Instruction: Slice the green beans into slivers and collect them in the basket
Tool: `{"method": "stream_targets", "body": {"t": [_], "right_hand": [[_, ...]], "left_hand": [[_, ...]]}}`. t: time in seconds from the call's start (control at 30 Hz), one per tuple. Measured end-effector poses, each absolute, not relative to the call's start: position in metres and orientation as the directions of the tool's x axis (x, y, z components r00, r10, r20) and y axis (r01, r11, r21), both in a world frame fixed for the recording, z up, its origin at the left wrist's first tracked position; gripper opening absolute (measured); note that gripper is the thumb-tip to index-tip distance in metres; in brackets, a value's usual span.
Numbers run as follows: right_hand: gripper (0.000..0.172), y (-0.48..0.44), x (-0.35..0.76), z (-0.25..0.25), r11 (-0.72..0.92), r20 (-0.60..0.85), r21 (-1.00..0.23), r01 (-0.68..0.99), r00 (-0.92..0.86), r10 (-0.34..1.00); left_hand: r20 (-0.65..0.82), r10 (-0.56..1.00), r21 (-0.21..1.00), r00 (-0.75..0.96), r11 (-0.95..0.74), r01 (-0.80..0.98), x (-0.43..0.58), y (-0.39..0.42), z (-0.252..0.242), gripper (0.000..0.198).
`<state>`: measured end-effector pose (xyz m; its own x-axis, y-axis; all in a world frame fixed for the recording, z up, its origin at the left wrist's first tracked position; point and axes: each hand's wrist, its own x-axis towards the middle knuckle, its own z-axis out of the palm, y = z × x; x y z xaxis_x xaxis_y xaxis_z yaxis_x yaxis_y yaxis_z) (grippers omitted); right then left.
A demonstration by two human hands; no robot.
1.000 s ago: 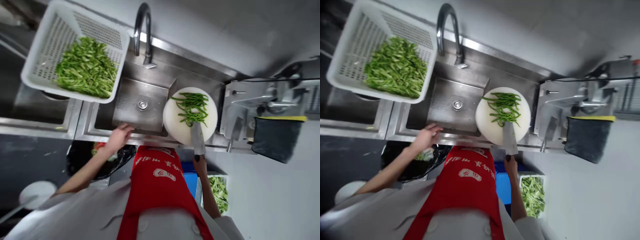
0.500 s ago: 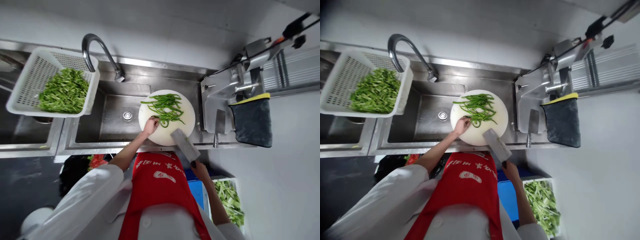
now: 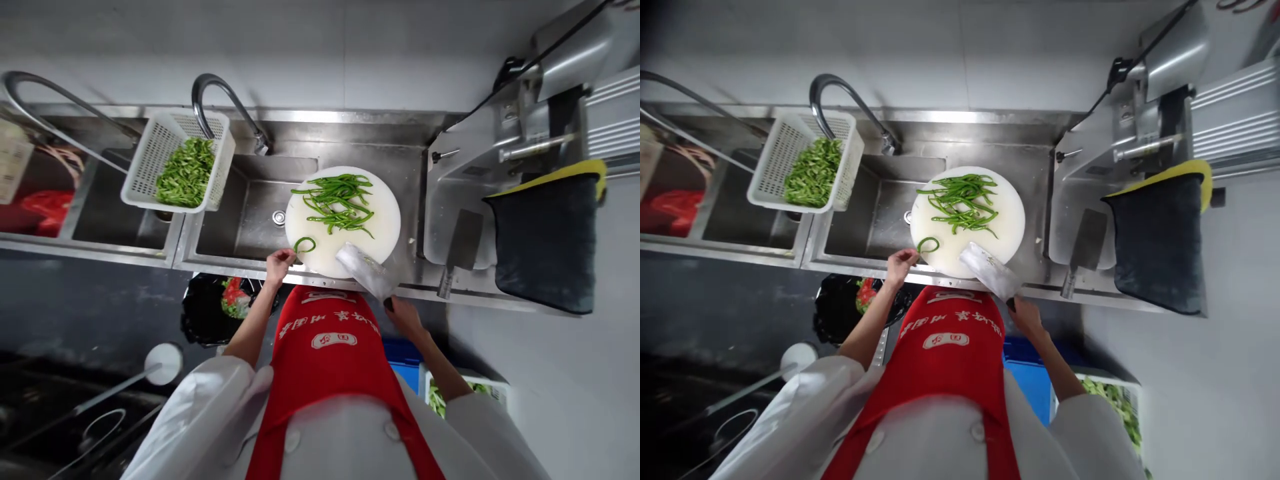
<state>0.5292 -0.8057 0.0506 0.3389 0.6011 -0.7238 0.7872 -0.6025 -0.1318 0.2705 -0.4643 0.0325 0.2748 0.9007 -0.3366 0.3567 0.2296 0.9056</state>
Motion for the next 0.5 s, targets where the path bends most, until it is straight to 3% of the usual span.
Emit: {"method": "stream_targets", "body": {"t": [0.13, 0.3, 0.4, 0.5], "right_hand": [[0.033, -0.812, 0.527, 0.056, -0.598, -0.707, -0.074, 0.798, 0.381, 0.596], [0.035, -0.798, 0.489, 0.064, -0.612, -0.627, -0.084, 0.786, 0.435, 0.646], [0.037, -0.755, 0.445, 0.062, -0.604, -0.601, -0.153, 0.782, 0.411, 0.685], [0.035, -0.712, 0.406, 0.059, -0.603, -0.661, -0.142, 0.785, 0.378, 0.648]], "left_hand": [[-0.402, 0.871, 0.881, 0.283, 0.284, 0.378, 0.299, -0.492, 0.011, 0.039], [-0.258, 0.927, 0.897, 0.272, 0.126, 0.424, 0.286, -0.491, 0.013, 0.035], [-0.263, 0.951, 0.911, 0.162, 0.189, 0.367, 0.243, -0.483, 0.015, 0.033], [-0.348, 0.931, 0.887, 0.109, 0.289, 0.361, 0.186, -0.478, 0.01, 0.03]]}}
